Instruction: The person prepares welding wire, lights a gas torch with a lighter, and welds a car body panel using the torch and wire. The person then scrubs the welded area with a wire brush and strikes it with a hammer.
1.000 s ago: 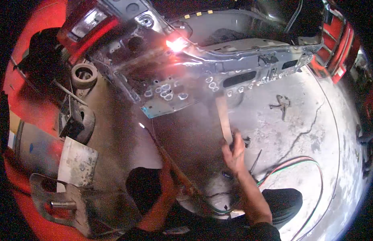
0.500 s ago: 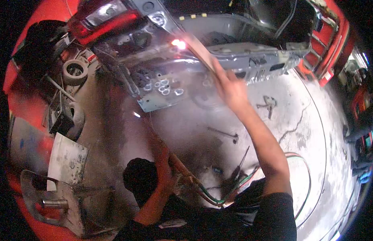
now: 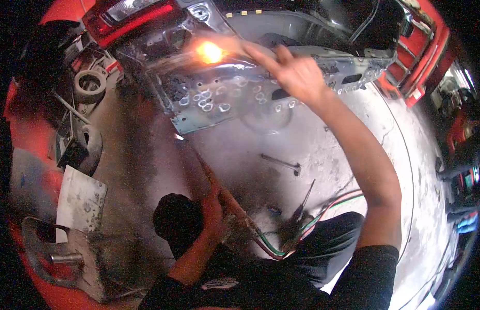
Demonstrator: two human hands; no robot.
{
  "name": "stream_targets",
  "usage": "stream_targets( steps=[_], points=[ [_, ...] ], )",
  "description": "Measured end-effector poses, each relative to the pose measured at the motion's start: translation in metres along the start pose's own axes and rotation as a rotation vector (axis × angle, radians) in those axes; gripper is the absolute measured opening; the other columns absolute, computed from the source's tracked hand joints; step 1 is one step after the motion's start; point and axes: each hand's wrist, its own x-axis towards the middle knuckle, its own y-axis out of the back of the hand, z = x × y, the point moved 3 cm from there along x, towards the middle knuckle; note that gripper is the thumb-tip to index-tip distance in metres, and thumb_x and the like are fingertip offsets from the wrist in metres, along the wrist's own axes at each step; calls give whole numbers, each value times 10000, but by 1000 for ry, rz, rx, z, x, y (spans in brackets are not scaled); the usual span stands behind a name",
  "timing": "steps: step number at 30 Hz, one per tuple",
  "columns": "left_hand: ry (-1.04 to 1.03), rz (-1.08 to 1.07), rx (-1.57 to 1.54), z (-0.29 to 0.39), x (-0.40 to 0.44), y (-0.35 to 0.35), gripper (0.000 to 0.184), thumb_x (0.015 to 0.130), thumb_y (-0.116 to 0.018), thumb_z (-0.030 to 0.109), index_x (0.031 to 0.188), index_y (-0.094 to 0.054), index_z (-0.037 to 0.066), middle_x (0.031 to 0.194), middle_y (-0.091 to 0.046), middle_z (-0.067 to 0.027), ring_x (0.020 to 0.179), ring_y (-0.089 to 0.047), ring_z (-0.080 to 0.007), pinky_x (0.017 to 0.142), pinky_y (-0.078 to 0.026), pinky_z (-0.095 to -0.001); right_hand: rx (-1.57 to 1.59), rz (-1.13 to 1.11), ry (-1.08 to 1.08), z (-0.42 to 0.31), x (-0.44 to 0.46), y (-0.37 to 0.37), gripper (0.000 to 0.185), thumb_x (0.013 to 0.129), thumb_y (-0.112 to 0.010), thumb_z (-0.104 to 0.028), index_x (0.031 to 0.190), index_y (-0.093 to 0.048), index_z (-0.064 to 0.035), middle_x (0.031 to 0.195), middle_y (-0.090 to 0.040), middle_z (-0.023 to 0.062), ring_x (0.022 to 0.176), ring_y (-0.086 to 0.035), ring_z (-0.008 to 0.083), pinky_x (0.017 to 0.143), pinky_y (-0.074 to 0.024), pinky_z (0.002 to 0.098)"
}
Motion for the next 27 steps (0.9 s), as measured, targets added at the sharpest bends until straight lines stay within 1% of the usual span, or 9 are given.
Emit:
stream_targets(
  steps=[2,5,6,10,12,15,18,23,27],
  points=[
    [-2,-21,-13,-7,6,-7,395,959,-574,479,1000,-612,88,874,-545,-7,791,-515,-150,688,-426,-329,99,187,66,-9,32,5,834,851,-553,-74,1544,-202,-376,838,-535,111,471,-589,262,417,-519,385],
    [12,-6,31,-14,6,11,459,964,-550,509,1065,-611,66,955,-559,-27,850,-499,-157,736,-405,-331,-39,-8,113,1,-4,6,868,841,-586,-61,1554,-193,-362,867,-540,122,462,-563,233,396,-478,358],
    [-2,-30,31,-19,13,16,455,966,-547,505,1061,-611,65,947,-560,-29,842,-500,-157,733,-404,-329,-130,-262,75,2,-25,7,878,834,-598,-66,1554,-196,-367,878,-550,110,453,-559,217,381,-475,344],
    [98,-88,-26,-9,9,12,453,921,-610,536,1023,-599,95,900,-557,-28,806,-536,-162,673,-451,-345,-130,-52,101,-31,20,5,815,864,-552,-57,1550,-222,-348,853,-563,118,456,-555,233,390,-478,353],
    [-28,-14,-77,-3,0,7,445,930,-600,524,1041,-596,93,914,-562,-41,819,-540,-181,703,-457,-353,84,190,157,-33,56,-17,842,852,-543,-39,1551,-200,-360,874,-572,122,472,-564,247,405,-483,357],
    [27,104,-67,2,-5,21,494,938,-583,527,1128,-599,71,994,-575,-48,889,-531,-184,784,-423,-343,-50,-117,-17,-2,15,-4,843,845,-597,-84,1546,-214,-352,891,-583,133,574,-649,263,447,-533,380],
    [79,97,-67,5,2,33,542,935,-578,542,1186,-590,61,1071,-572,-49,955,-521,-185,840,-398,-337,144,155,-64,14,-56,-34,729,885,-654,-145,1507,-336,-352,732,-535,92,456,-559,265,397,-491,404],
    [-10,-16,-93,-7,22,40,591,931,-576,562,1210,-568,41,1104,-560,-59,981,-512,-196,868,-391,-342,250,302,-241,-15,0,-29,667,905,-655,-238,1502,-363,-296,744,-591,164,519,-604,349,483,-515,438],
    [21,26,-106,0,11,27,449,957,-569,502,1047,-587,63,945,-561,-30,867,-538,-178,780,-434,-334,347,162,-268,-15,-82,-41,674,909,-654,-226,1512,-354,-257,762,-614,182,521,-614,340,477,-520,441]
  ],
)
